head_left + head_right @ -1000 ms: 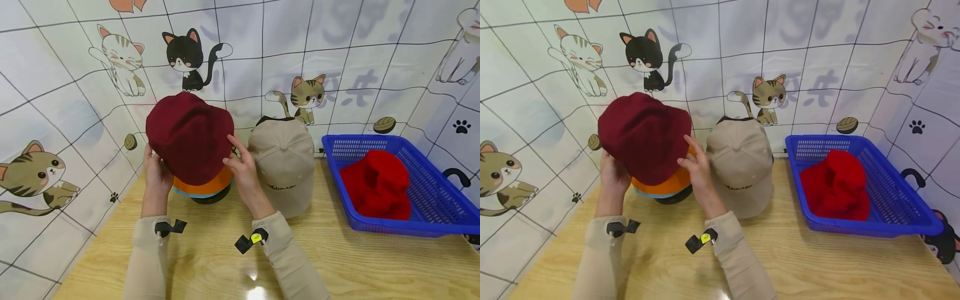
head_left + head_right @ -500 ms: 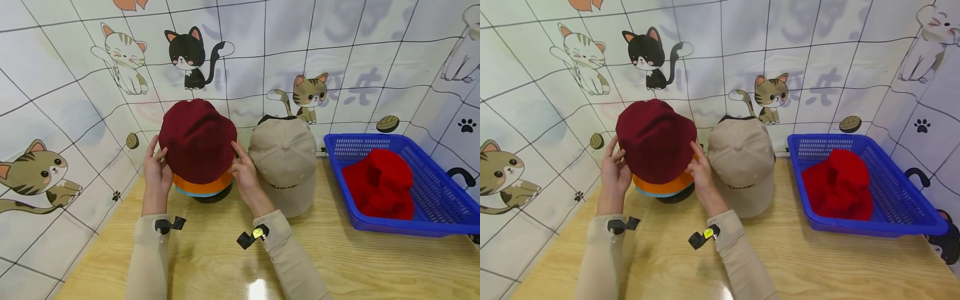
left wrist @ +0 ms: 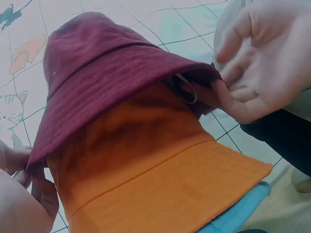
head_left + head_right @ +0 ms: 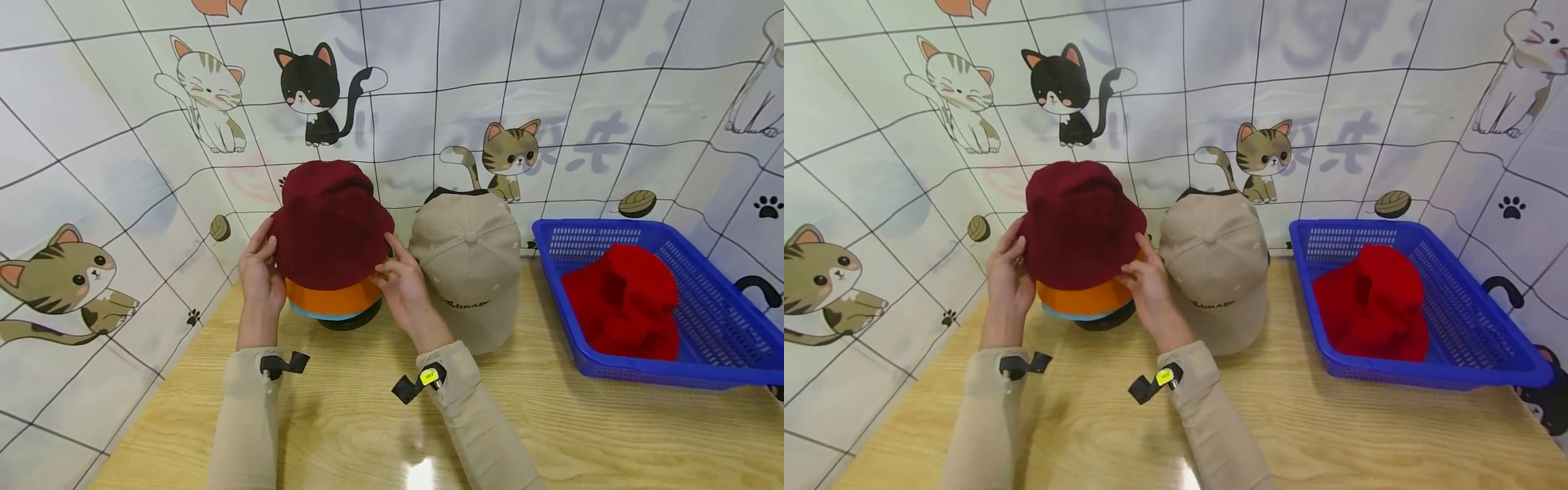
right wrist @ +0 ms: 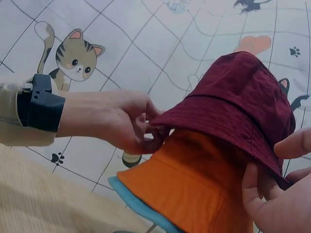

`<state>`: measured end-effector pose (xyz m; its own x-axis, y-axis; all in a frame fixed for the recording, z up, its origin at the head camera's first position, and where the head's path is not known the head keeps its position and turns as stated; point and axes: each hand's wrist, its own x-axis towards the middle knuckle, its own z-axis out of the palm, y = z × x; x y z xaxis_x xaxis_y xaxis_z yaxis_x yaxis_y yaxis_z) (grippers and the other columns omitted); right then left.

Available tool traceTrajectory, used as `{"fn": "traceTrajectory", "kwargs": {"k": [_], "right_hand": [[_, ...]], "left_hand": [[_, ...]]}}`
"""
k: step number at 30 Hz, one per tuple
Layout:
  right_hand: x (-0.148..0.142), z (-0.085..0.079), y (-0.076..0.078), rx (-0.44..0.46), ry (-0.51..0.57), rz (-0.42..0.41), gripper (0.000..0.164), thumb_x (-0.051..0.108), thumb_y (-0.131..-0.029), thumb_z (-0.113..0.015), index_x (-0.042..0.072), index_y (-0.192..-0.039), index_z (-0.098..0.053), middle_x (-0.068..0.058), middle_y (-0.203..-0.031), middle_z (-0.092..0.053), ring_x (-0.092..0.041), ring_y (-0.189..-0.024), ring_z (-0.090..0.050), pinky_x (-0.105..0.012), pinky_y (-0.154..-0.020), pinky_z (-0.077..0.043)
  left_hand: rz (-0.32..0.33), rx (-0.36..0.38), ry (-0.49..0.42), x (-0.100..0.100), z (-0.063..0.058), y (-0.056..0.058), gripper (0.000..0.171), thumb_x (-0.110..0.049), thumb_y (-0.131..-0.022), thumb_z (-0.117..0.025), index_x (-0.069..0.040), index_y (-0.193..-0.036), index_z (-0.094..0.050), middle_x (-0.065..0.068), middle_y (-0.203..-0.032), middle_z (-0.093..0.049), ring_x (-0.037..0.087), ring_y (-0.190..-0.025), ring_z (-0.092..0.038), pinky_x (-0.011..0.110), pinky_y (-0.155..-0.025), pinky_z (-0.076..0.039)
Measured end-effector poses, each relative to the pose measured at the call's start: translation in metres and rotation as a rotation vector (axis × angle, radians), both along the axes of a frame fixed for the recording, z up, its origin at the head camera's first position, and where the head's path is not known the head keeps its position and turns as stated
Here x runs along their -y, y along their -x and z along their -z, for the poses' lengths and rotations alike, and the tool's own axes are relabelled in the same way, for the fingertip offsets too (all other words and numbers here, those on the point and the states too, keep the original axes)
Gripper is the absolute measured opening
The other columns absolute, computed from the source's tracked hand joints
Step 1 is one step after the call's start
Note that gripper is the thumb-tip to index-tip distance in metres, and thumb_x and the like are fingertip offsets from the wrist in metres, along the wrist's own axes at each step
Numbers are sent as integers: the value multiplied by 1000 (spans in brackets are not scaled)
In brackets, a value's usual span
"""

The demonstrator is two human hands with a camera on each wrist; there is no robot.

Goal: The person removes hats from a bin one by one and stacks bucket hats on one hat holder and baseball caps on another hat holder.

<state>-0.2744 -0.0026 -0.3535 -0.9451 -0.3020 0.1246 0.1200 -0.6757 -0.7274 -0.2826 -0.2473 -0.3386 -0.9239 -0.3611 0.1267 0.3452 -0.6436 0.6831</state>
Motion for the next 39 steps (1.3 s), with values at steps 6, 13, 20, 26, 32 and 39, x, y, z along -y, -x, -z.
{"fn": "traceTrajectory", "kwargs": {"k": [6,13,20,26,32,39], "right_hand": [[0,6,3,91,46,-16,72,-10,-94,-44,9,-162,-30,-13,-170,-17,-22,-125,-45,-26,-93,-47],[1,3,3,77,91,-53,63,-5,-98,-43,6,-160,-36,-12,-160,-36,-15,-111,-54,-28,-101,-44],[2,6,3,129,85,-36,66,-4,-97,-46,9,-160,-35,-9,-143,-44,-14,-97,-55,-31,-98,-45],[6,9,3,135,32,1,72,-9,-94,-45,9,-162,-32,-18,-159,-34,-15,-97,-54,-34,-102,-42],[11,11,1,149,-29,35,76,-13,-93,-48,9,-163,-27,-19,-141,-44,-12,-81,-54,-41,-110,-39],[11,13,1,148,-117,55,77,-11,-93,-50,10,-164,-26,-9,-117,-49,-8,-71,-54,-30,-87,-48]], "left_hand": [[25,-22,65,1,4,1,49,3,-105,-49,-8,-153,-50,3,-159,-49,13,-122,-60,21,-93,-54],[34,-23,28,3,4,2,50,8,-101,-54,-9,-147,-57,7,-158,-50,15,-119,-62,23,-94,-53],[61,39,-59,5,6,3,47,9,-102,-49,-8,-145,-59,4,-152,-54,15,-101,-66,20,-80,-56],[68,172,-124,9,9,4,41,3,-105,-46,-13,-138,-65,-3,-134,-63,13,-86,-57,19,-62,-45],[72,235,-178,14,12,4,42,-1,-103,-45,-17,-135,-67,-1,-121,-61,14,-88,-54,22,-64,-45],[97,219,-190,16,14,4,45,2,-100,-38,-16,-131,-66,0,-133,-54,15,-92,-57,23,-60,-46]]}}
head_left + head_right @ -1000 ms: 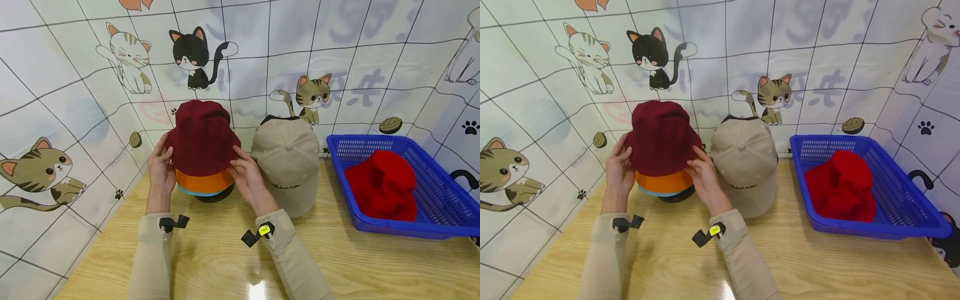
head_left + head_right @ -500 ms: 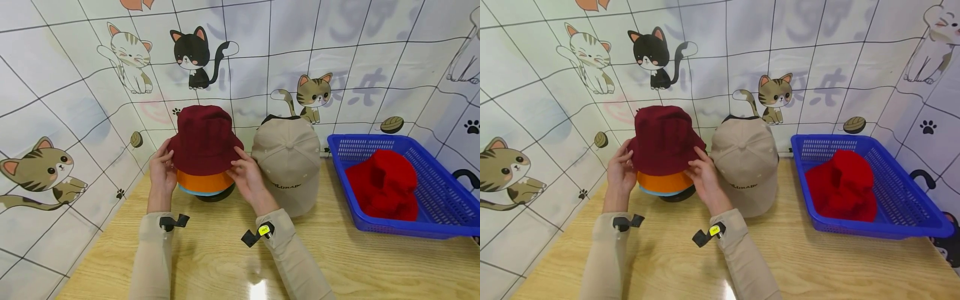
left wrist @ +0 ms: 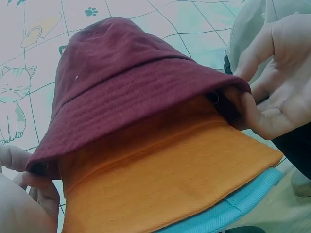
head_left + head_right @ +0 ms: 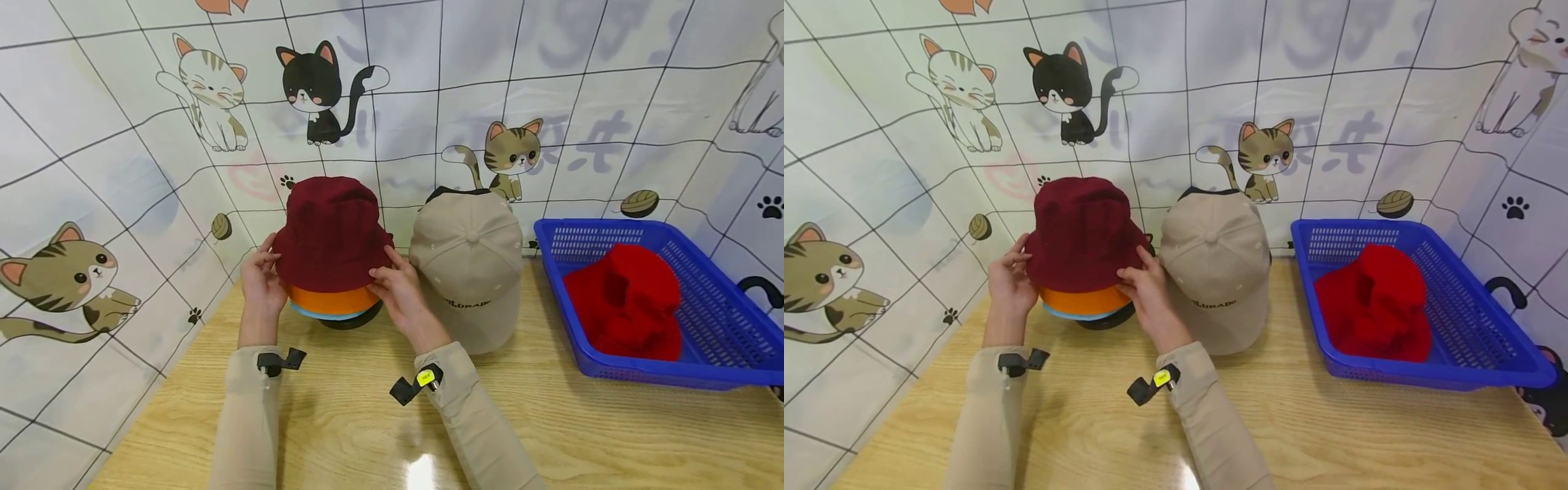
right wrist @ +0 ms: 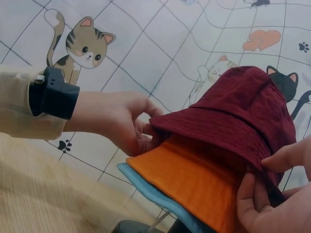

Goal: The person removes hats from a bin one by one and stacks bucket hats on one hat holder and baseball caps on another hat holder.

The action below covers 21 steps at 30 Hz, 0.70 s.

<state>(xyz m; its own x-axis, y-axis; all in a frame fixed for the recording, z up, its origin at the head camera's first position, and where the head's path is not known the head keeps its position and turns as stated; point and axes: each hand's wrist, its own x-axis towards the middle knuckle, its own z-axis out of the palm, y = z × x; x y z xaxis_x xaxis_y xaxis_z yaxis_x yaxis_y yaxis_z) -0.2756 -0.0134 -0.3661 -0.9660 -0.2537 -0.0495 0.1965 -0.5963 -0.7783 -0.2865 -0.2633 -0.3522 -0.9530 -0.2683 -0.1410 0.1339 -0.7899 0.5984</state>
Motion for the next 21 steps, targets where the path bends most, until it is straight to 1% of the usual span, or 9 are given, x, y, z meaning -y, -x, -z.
{"fn": "traceTrajectory", "kwargs": {"k": [3,5,6,8,12,15,16,19,21], "right_hand": [[-1,2,1,-2,-22,-6,78,-11,-93,-50,10,-164,-26,-16,-137,-46,-7,-70,-52,-27,-82,-49],[-1,4,1,-5,-41,-14,79,-11,-93,-51,9,-164,-24,-20,-154,-36,-7,-69,-51,-26,-81,-49],[-1,4,2,-5,-54,-15,80,-11,-93,-51,9,-164,-23,-21,-158,-33,-7,-69,-51,-26,-82,-49],[-1,5,2,-6,-83,-14,80,-10,-92,-52,8,-164,-22,-23,-164,-30,-7,-70,-51,-25,-82,-50],[1,7,2,7,-142,-7,82,-8,-92,-56,9,-164,-23,-20,-166,-29,-9,-76,-53,-26,-87,-50],[2,8,1,11,-178,-4,82,-7,-92,-58,11,-164,-24,-18,-166,-30,-11,-81,-56,-27,-89,-51],[2,8,1,11,-187,-2,82,-7,-92,-58,10,-165,-23,-18,-166,-31,-11,-82,-56,-27,-89,-51],[3,9,-1,13,-215,0,83,-6,-92,-59,10,-165,-21,-19,-162,-36,-12,-81,-57,-26,-87,-52],[4,9,-1,15,-225,2,84,-6,-92,-59,9,-165,-21,-19,-159,-39,-13,-80,-57,-25,-85,-53]], "left_hand": [[-3,6,8,0,0,1,45,3,-100,-38,-14,-130,-67,0,-136,-53,15,-97,-59,23,-65,-50],[-8,9,20,0,1,1,45,3,-100,-38,-14,-130,-67,1,-136,-53,15,-100,-59,23,-70,-52],[-10,10,29,0,1,2,46,3,-100,-37,-14,-130,-67,1,-136,-54,15,-101,-59,23,-70,-53],[-1,7,21,1,2,2,46,3,-100,-35,-13,-130,-67,1,-135,-55,15,-103,-59,23,-70,-52],[19,20,16,4,5,2,47,4,-101,-30,-11,-128,-66,-1,-130,-60,15,-105,-58,24,-66,-49],[20,73,10,8,12,4,47,5,-101,-29,-11,-122,-68,-2,-118,-66,14,-97,-60,22,-61,-46],[19,94,9,9,15,5,46,6,-101,-30,-11,-120,-69,-3,-114,-68,14,-91,-60,22,-58,-45],[19,151,5,13,22,7,45,8,-101,-33,-11,-114,-72,-2,-100,-71,14,-68,-55,21,-48,-34],[24,165,9,14,26,8,44,9,-101,-35,-11,-112,-72,-1,-95,-71,14,-59,-49,21,-45,-30]]}}
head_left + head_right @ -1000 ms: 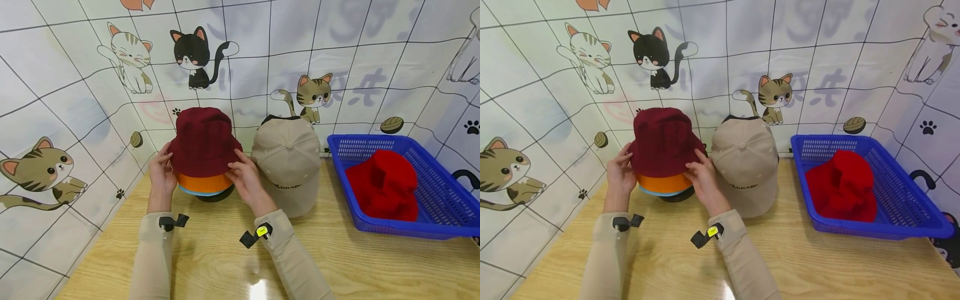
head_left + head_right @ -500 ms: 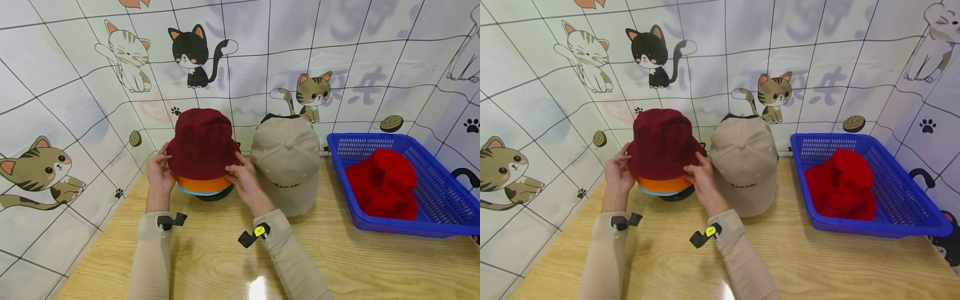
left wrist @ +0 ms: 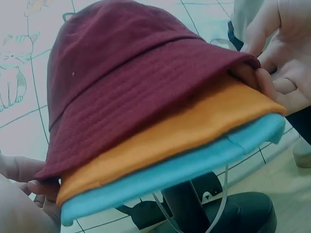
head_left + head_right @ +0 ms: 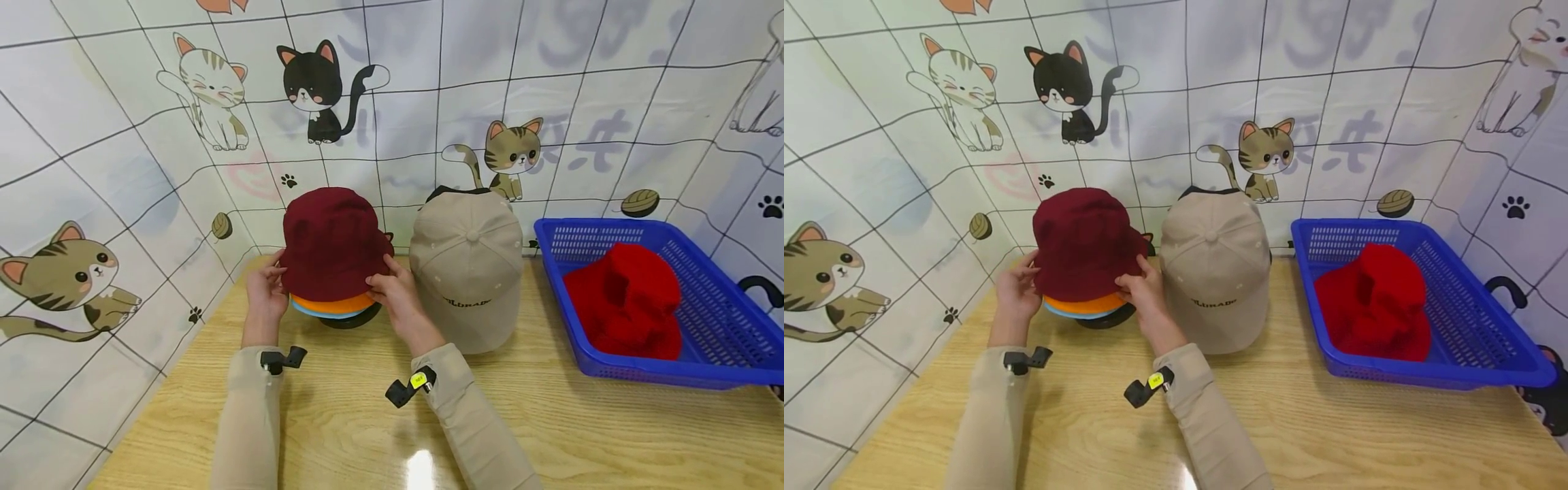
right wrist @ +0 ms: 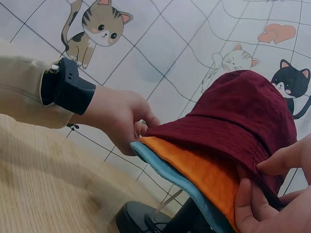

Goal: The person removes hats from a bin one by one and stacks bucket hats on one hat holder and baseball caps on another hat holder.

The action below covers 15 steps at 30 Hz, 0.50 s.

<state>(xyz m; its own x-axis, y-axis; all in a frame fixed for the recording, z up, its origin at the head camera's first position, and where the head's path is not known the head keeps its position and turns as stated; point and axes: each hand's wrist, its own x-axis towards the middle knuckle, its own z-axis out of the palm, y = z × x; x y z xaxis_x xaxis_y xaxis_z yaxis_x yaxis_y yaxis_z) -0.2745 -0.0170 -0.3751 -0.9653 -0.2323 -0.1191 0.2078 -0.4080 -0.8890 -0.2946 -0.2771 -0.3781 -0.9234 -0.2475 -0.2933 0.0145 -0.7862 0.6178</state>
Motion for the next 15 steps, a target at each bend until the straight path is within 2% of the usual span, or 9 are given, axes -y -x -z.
{"fn": "traceTrajectory", "kwargs": {"k": [1,4,8,10,12,14,15], "right_hand": [[0,0,0,-1,-7,2,84,-6,-92,-59,9,-165,-21,-19,-159,-39,-12,-81,-58,-25,-84,-53],[2,1,1,-5,-25,5,83,-7,-94,-59,9,-165,-21,-20,-164,-34,-13,-95,-61,-28,-89,-54],[5,3,1,-6,-18,10,78,-3,-99,-58,10,-165,-19,-20,-166,-30,-16,-106,-59,-39,-107,-51],[6,4,1,-2,1,20,73,1,-102,-57,10,-165,-20,-20,-164,-34,-16,-103,-60,-44,-113,-47],[7,5,1,3,21,34,71,4,-104,-56,10,-165,-20,-21,-161,-39,-17,-99,-61,-46,-115,-45],[8,5,1,3,30,48,73,4,-103,-59,10,-165,-21,-19,-162,-39,-17,-105,-63,-45,-113,-46],[8,5,1,0,32,53,76,3,-101,-62,10,-165,-22,-19,-162,-38,-19,-108,-63,-42,-110,-49]], "left_hand": [[3,4,2,0,1,1,44,10,-100,-35,-11,-111,-72,-1,-92,-71,14,-56,-45,22,-44,-26],[11,14,6,1,3,2,43,9,-101,-35,-11,-112,-71,-1,-88,-69,13,-50,-39,22,-43,-24],[-9,40,48,1,0,-1,44,7,-100,-35,-10,-122,-69,0,-86,-67,12,-46,-28,22,-45,-21],[-16,48,79,2,-1,-3,43,3,-101,-38,-11,-125,-70,0,-88,-67,12,-49,-32,22,-47,-25],[-24,52,121,2,-3,-3,36,-2,-104,-43,-11,-121,-73,-1,-91,-69,12,-53,-40,22,-49,-29],[-16,52,140,1,-5,-2,30,-7,-106,-48,-13,-112,-76,-1,-93,-69,12,-59,-47,22,-52,-33],[-10,48,145,1,-5,-1,27,-9,-107,-50,-13,-115,-75,-1,-94,-70,12,-60,-48,22,-52,-34]]}}
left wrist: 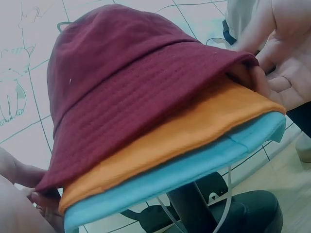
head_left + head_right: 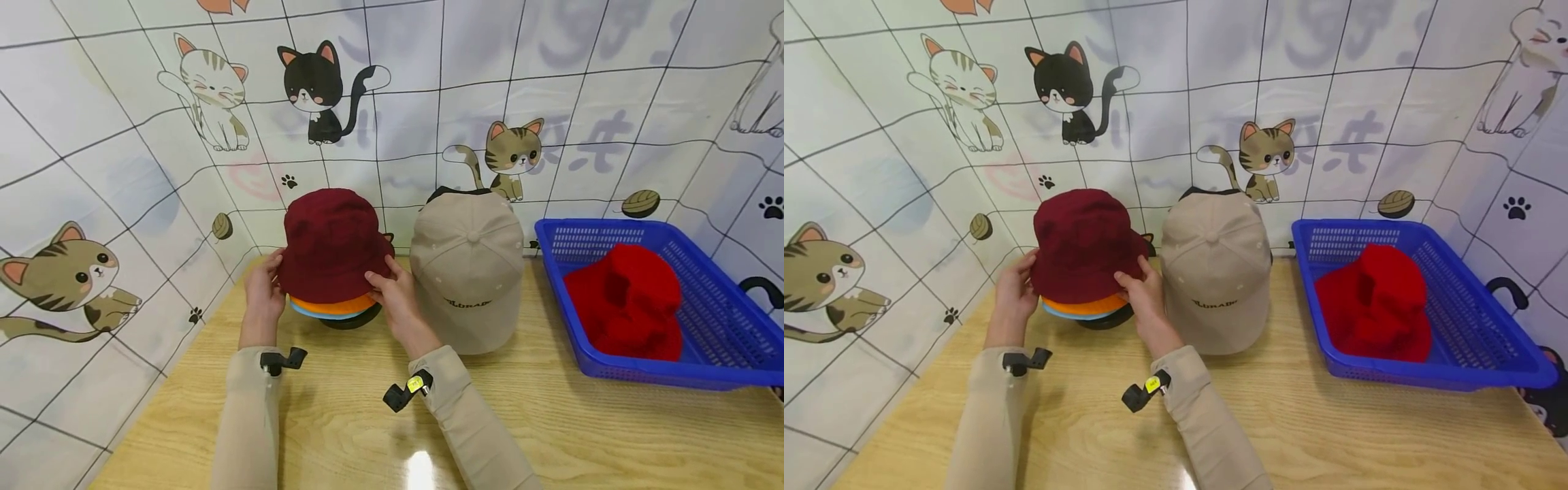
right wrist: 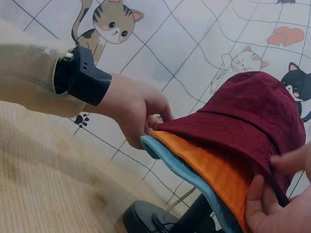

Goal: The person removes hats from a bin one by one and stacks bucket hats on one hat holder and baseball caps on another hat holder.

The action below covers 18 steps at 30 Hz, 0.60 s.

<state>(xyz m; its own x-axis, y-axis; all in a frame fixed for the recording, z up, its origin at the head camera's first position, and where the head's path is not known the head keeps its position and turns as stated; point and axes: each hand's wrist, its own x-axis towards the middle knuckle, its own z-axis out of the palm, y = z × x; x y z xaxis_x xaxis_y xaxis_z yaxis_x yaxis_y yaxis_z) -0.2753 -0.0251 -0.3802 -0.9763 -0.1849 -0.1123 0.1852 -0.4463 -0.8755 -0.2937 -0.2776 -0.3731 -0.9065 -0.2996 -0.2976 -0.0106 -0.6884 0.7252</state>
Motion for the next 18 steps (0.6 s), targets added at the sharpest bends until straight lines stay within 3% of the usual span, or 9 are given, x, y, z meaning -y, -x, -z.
{"fn": "traceTrajectory", "kwargs": {"k": [3,6,12,18], "right_hand": [[1,0,0,-8,-17,1,85,-3,-94,-68,11,-165,-23,-18,-165,-33,-24,-119,-62,-43,-109,-50],[0,-1,-1,-19,-68,1,90,-6,-90,-71,12,-165,-24,-16,-167,-30,-25,-119,-61,-37,-100,-54],[3,8,0,-49,-263,11,92,-5,-88,-75,15,-164,-28,-11,-169,-28,-16,-98,-64,-21,-74,-55],[5,16,3,-81,-332,20,92,-3,-87,-77,15,-163,-29,-7,-171,-27,-13,-83,-62,-19,-69,-54]], "left_hand": [[15,6,4,0,1,2,25,-10,-107,-51,-13,-122,-71,-3,-89,-71,11,-55,-44,21,-49,-31],[38,8,1,1,4,3,27,-9,-107,-51,-13,-129,-67,-3,-78,-69,10,-49,-36,21,-45,-26],[56,34,52,2,14,4,27,-7,-107,-51,-17,-102,-75,-5,-70,-69,8,-43,-31,19,-43,-23],[34,84,106,-1,18,8,26,-8,-106,-53,-20,-103,-76,-8,-71,-72,7,-45,-35,20,-45,-24]]}}
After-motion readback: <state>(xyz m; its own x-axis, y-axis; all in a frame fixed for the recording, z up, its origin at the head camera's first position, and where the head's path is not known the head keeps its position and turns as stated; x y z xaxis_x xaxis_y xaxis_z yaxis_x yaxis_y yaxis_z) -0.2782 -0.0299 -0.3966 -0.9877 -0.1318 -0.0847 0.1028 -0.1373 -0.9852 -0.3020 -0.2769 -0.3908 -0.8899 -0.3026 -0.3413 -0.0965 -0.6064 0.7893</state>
